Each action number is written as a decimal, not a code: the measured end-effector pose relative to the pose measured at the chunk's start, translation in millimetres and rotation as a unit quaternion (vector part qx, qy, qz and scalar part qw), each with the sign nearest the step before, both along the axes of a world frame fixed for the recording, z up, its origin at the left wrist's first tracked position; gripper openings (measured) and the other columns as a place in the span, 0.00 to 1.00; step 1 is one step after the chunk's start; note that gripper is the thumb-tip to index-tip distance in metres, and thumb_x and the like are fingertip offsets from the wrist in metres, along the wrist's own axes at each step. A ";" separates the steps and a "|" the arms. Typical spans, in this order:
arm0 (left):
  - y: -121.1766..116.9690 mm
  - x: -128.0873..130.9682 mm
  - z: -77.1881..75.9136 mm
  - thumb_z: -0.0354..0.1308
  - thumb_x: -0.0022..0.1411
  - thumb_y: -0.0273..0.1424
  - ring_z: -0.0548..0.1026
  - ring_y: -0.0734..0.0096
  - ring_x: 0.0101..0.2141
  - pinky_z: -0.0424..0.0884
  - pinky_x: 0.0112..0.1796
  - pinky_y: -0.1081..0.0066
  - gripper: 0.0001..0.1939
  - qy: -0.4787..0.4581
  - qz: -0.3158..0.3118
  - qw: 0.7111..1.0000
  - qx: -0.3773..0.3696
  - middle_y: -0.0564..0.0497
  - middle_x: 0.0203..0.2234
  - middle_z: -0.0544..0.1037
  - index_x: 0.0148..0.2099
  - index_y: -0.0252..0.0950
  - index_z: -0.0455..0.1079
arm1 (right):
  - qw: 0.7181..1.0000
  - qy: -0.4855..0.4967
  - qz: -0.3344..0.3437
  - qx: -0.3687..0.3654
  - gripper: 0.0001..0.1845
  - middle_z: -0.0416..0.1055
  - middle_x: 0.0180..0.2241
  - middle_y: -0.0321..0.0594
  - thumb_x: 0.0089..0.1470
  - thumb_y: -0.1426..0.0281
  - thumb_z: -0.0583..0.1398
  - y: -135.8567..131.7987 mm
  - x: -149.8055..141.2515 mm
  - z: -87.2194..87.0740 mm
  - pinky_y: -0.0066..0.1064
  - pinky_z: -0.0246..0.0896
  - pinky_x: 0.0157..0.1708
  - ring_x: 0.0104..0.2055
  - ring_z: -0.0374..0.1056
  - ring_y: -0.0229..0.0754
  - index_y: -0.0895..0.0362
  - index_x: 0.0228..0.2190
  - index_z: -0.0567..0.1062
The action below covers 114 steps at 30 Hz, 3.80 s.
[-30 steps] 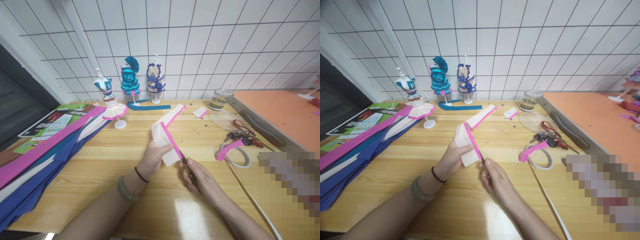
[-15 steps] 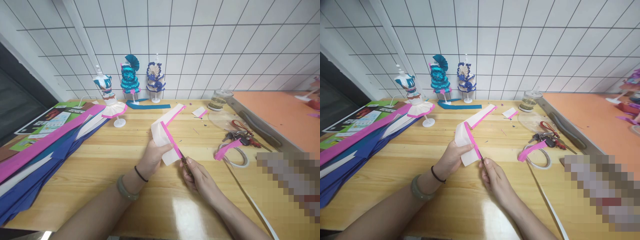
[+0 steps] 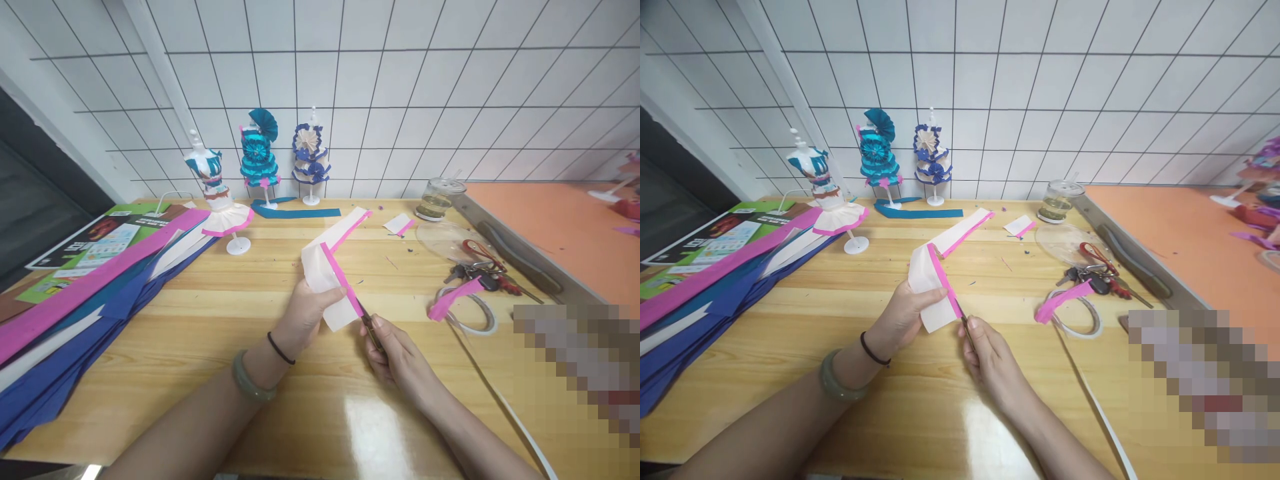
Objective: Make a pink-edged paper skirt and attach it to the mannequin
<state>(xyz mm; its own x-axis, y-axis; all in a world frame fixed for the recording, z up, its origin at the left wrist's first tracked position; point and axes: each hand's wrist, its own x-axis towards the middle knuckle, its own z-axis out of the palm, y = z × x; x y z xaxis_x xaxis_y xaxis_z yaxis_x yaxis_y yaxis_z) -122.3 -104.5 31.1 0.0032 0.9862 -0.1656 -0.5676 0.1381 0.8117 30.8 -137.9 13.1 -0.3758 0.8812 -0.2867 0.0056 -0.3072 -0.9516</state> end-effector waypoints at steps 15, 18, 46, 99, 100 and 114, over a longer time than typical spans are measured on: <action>-0.8 0.5 1.9 0.68 0.39 0.25 0.73 0.71 0.28 0.69 0.36 0.68 0.19 0.002 0.004 1.000 -0.013 0.52 0.28 0.76 0.37 0.33 0.70 | 1.000 -0.016 0.008 0.011 0.22 0.47 0.14 0.24 0.55 0.49 0.48 -0.1 0.3 2.5 0.22 0.35 0.12 0.13 0.40 0.28 0.56 0.29 0.62; -0.8 0.6 1.1 0.68 0.39 0.25 0.73 0.70 0.29 0.69 0.35 0.68 0.20 0.005 0.001 1.000 -0.015 0.51 0.28 0.76 0.37 0.32 0.70 | 1.000 -0.018 0.010 0.015 0.22 0.47 0.14 0.24 0.55 0.49 0.47 0.0 0.5 1.8 0.22 0.35 0.12 0.13 0.41 0.28 0.56 0.29 0.62; 0.8 -0.6 -1.0 0.68 0.40 0.25 0.73 0.72 0.28 0.68 0.38 0.69 0.20 -0.003 -0.010 1.000 -0.006 0.54 0.26 0.76 0.39 0.35 0.70 | 1.000 -0.016 -0.003 -0.009 0.22 0.47 0.14 0.24 0.53 0.49 0.49 0.3 -0.8 0.2 0.21 0.35 0.12 0.13 0.41 0.28 0.55 0.27 0.60; -5.6 3.8 -5.9 0.68 0.43 0.26 0.73 0.71 0.31 0.69 0.35 0.71 0.24 0.057 -0.102 0.993 -0.027 0.49 0.29 0.77 0.45 0.32 0.70 | 0.997 0.000 -0.018 0.079 0.22 0.49 0.16 0.26 0.58 0.52 0.46 3.0 1.9 -6.2 0.23 0.41 0.15 0.16 0.45 0.29 0.56 0.23 0.58; -5.5 3.7 -6.4 0.68 0.43 0.26 0.73 0.71 0.31 0.69 0.35 0.71 0.24 0.057 -0.102 0.993 -0.026 0.50 0.29 0.77 0.45 0.32 0.69 | 0.997 0.000 -0.018 0.078 0.22 0.49 0.16 0.26 0.58 0.52 0.46 3.6 1.8 -6.9 0.23 0.41 0.15 0.16 0.45 0.29 0.56 0.23 0.59; -6.6 4.3 -6.4 0.67 0.44 0.26 0.73 0.73 0.29 0.69 0.34 0.72 0.23 0.072 -0.101 0.992 -0.015 0.51 0.28 0.76 0.44 0.33 0.69 | 0.996 -0.002 -0.010 0.094 0.22 0.49 0.16 0.27 0.58 0.52 0.46 3.8 1.2 -2.1 0.24 0.43 0.16 0.16 0.46 0.30 0.55 0.23 0.58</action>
<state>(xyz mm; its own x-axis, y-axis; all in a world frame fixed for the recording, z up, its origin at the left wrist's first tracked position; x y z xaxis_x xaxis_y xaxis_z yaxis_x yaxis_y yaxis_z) -118.0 -111.2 24.7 0.1737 0.9627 -0.2074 -0.4053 0.2618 0.8759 32.0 -134.2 11.0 -0.3559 0.9270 -0.1180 0.0060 -0.1240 -0.9923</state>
